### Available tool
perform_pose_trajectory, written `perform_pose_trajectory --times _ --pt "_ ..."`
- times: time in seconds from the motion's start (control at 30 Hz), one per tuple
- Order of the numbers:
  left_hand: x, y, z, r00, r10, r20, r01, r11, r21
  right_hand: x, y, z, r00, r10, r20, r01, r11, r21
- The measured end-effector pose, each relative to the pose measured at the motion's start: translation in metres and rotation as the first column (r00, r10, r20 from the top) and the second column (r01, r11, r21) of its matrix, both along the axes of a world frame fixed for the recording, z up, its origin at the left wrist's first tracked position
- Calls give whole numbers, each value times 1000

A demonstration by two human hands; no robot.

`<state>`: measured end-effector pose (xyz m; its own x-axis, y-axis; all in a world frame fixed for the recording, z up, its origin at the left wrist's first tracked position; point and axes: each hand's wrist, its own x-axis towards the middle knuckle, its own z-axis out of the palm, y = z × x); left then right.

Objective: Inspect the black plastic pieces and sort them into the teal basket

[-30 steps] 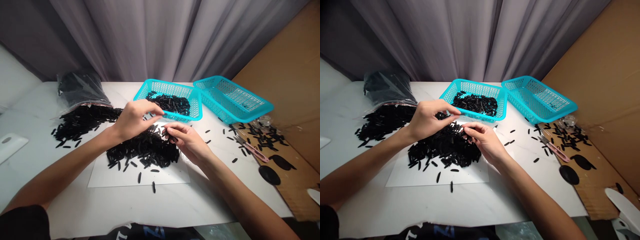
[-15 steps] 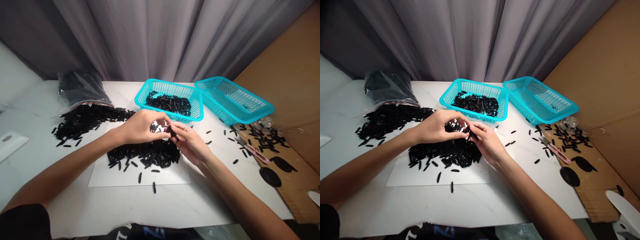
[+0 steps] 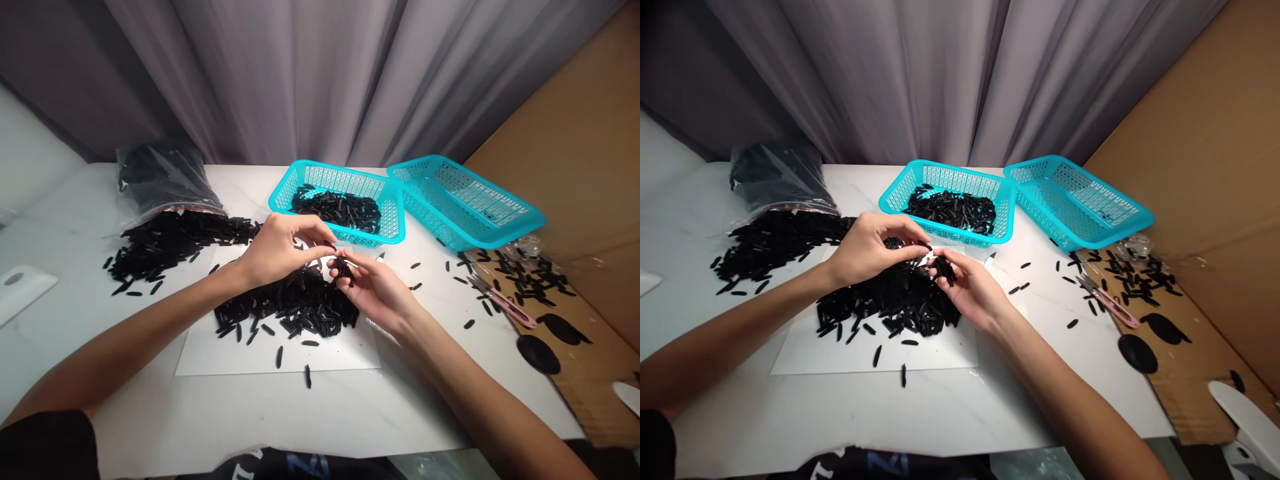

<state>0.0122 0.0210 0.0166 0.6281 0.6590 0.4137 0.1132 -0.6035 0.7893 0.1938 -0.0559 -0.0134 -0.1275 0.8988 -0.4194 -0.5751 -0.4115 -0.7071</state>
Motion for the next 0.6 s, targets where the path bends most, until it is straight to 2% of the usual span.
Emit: perform_pose_trajectory --times 0.1,0.23,0.4,0.6 --pt "-1 1 0 1000 -8 16 8 1000 -16 -1 -3 3 999 44 6 -44 998 50" --pt "-1 2 -1 1000 -21 3 21 999 39 -1 -5 8 991 91 99 -104 986 129" --pt "-2 3 -1 1000 -3 -7 3 998 68 -1 -5 10 983 71 169 -96 985 142" --pt "-2 3 0 1000 10 -7 -9 994 111 0 -5 8 983 56 176 -86 982 167"
